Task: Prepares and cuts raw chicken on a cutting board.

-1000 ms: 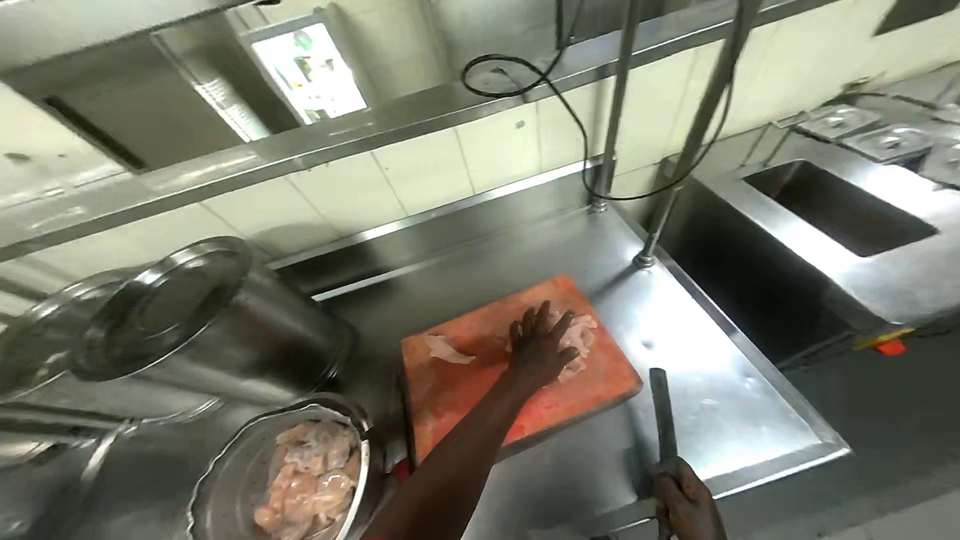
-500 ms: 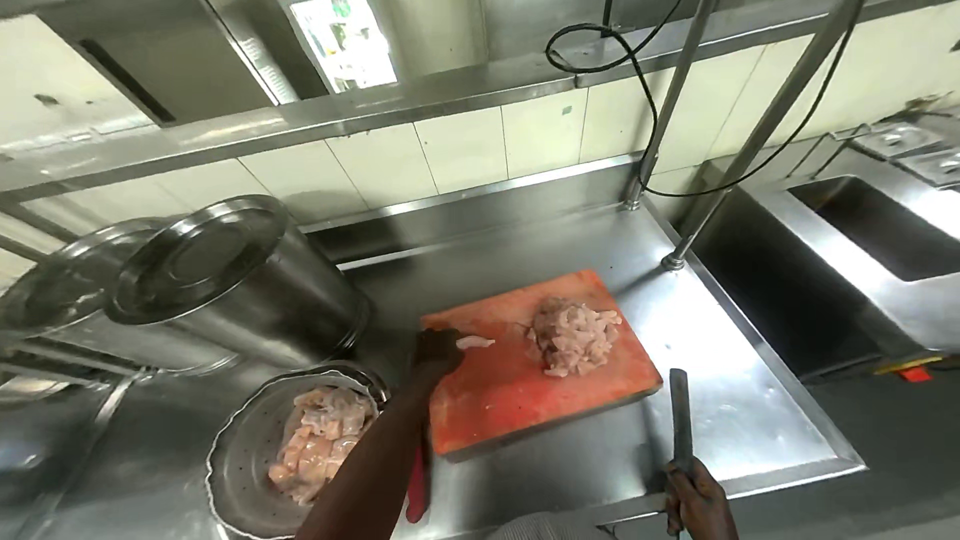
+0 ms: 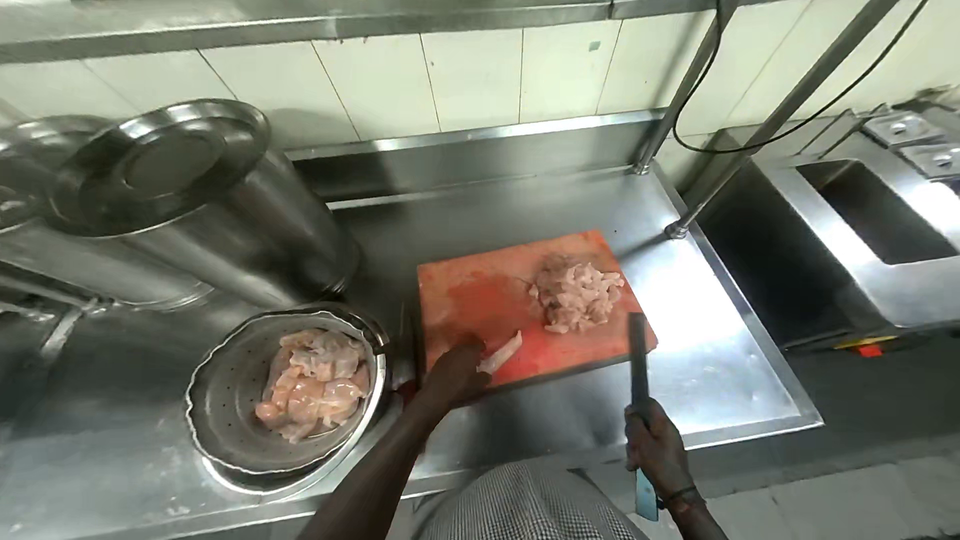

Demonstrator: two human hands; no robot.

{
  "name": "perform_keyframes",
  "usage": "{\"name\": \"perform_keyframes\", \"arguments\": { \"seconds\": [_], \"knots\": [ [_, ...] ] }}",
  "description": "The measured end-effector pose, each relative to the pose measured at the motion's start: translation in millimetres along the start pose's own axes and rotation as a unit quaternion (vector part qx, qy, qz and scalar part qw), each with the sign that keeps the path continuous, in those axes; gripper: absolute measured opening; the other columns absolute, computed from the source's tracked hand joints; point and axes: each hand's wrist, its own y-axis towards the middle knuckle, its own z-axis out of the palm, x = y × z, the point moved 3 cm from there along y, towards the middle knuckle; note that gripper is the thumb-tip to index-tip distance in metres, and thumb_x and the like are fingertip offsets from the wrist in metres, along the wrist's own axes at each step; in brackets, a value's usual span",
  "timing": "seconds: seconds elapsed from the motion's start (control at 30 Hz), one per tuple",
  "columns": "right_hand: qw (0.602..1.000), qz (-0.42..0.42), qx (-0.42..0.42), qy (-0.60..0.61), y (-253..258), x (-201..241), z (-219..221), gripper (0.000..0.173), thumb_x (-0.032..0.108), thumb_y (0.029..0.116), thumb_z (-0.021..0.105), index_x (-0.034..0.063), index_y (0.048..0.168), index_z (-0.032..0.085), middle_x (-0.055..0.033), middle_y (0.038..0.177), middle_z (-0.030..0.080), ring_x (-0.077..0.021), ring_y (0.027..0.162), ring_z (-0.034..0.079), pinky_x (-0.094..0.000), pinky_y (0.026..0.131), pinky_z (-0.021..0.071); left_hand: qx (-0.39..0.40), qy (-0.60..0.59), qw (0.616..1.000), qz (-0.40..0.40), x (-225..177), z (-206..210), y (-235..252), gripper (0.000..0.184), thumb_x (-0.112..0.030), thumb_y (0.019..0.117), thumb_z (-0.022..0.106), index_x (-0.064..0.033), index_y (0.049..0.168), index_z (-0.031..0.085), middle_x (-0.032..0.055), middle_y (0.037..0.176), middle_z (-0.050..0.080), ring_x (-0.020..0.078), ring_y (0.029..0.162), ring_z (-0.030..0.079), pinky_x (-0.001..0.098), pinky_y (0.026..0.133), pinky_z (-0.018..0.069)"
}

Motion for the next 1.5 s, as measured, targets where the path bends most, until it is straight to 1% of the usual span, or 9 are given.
{"name": "perform_keyframes", "arguments": {
  "seconds": [0.1,0.17,0.37,0.6,0.83,0.97,1.07,1.23,1.5],
  "knots": [
    [0.981,-0.039,0.111,-0.155,-1,29,27,0.029,0.028,0.1065,0.051,0.0051,0.123,0.059,-0.0081,0.068,0.058,-0.0206,0.049,0.057,-0.0407,0.049,0.0535,-0.038,0.063,0.997,-0.011,2,-1,-10,0.049,-0.039,0.0908,0.075,-0.0119,0.13,0.067,0.0148,0.129,0.067,0.0362,0.121,0.063,0.0597,0.097,0.0529],
    [0.946,-0.051,0.175,-0.269,-1,50,46,0.03,0.031,0.1071,0.05,0.0086,0.125,0.059,-0.0104,0.076,0.062,-0.0254,0.063,0.063,-0.046,0.062,0.0554,-0.101,0.061,0.992,0.046,2,4,-8,0.046,-0.034,0.09,0.077,-0.0102,0.129,0.068,0.0167,0.133,0.064,0.0378,0.128,0.057,0.0575,0.102,0.0502],
    [0.862,-0.043,0.221,-0.454,-1,77,92,0.032,0.032,0.1102,0.04,0.0107,0.13,0.053,-0.0154,0.095,0.069,-0.0347,0.093,0.071,-0.0522,0.082,0.0559,-0.24,-0.016,0.951,0.195,3,36,11,0.029,-0.023,0.0911,0.074,-0.0064,0.114,0.073,0.0156,0.117,0.07,0.0342,0.118,0.064,0.0537,0.106,0.049],
    [0.821,-0.03,0.214,-0.528,1,92,113,0.035,0.027,0.1101,0.036,0.0117,0.139,0.047,-0.017,0.103,0.07,-0.0359,0.099,0.071,-0.0519,0.084,0.0568,-0.249,-0.014,0.947,0.201,8,43,20,0.022,-0.023,0.0953,0.068,-0.0118,0.113,0.075,0.0105,0.117,0.071,0.0312,0.117,0.063,0.0521,0.103,0.0487],
    [0.823,-0.047,0.195,-0.532,22,86,138,0.035,0.024,0.1095,0.039,0.0094,0.14,0.046,-0.0187,0.112,0.07,-0.0376,0.103,0.071,-0.0528,0.085,0.0568,-0.27,-0.029,0.941,0.203,12,46,25,0.019,-0.023,0.0955,0.069,-0.0101,0.108,0.076,0.0101,0.118,0.072,0.0304,0.118,0.064,0.052,0.105,0.0489],
    [0.814,0.022,0.244,-0.526,-12,92,110,0.043,0.02,0.1112,0.036,0.0054,0.151,0.04,-0.023,0.127,0.066,-0.0397,0.119,0.065,-0.0538,0.1,0.0508,-0.254,-0.061,0.95,0.173,8,36,17,0.022,-0.018,0.0938,0.071,-0.0041,0.11,0.076,0.0173,0.115,0.071,0.0352,0.115,0.065,0.0529,0.105,0.0497],
    [0.808,0.014,0.23,-0.542,-11,49,92,0.04,0.026,0.109,0.038,0.0072,0.144,0.044,-0.021,0.114,0.07,-0.0393,0.108,0.069,-0.0545,0.091,0.0551,-0.189,-0.093,0.964,0.164,14,29,7,0.043,-0.021,0.0909,0.077,-0.0038,0.13,0.068,0.0177,0.131,0.066,0.033,0.128,0.06,0.0498,0.112,0.0456],
    [0.811,-0.024,0.208,-0.547,-13,64,92,0.034,0.027,0.1107,0.033,0.0081,0.133,0.05,-0.018,0.104,0.07,-0.0363,0.101,0.071,-0.0516,0.086,0.0561,-0.28,-0.106,0.934,0.194,36,44,-3,0.026,-0.018,0.0879,0.078,-0.0049,0.109,0.072,0.0127,0.114,0.068,0.0299,0.114,0.063,0.0482,0.103,0.0513],
    [0.799,-0.041,0.234,-0.552,-12,91,121,0.032,0.027,0.1105,0.035,0.0109,0.133,0.05,-0.0161,0.101,0.07,-0.0351,0.1,0.071,-0.0507,0.085,0.0559,-0.291,-0.069,0.938,0.178,34,48,2,0.025,-0.024,0.0902,0.075,-0.0091,0.11,0.074,0.0105,0.112,0.07,0.0282,0.112,0.065,0.0484,0.102,0.0513]
  ]
}}
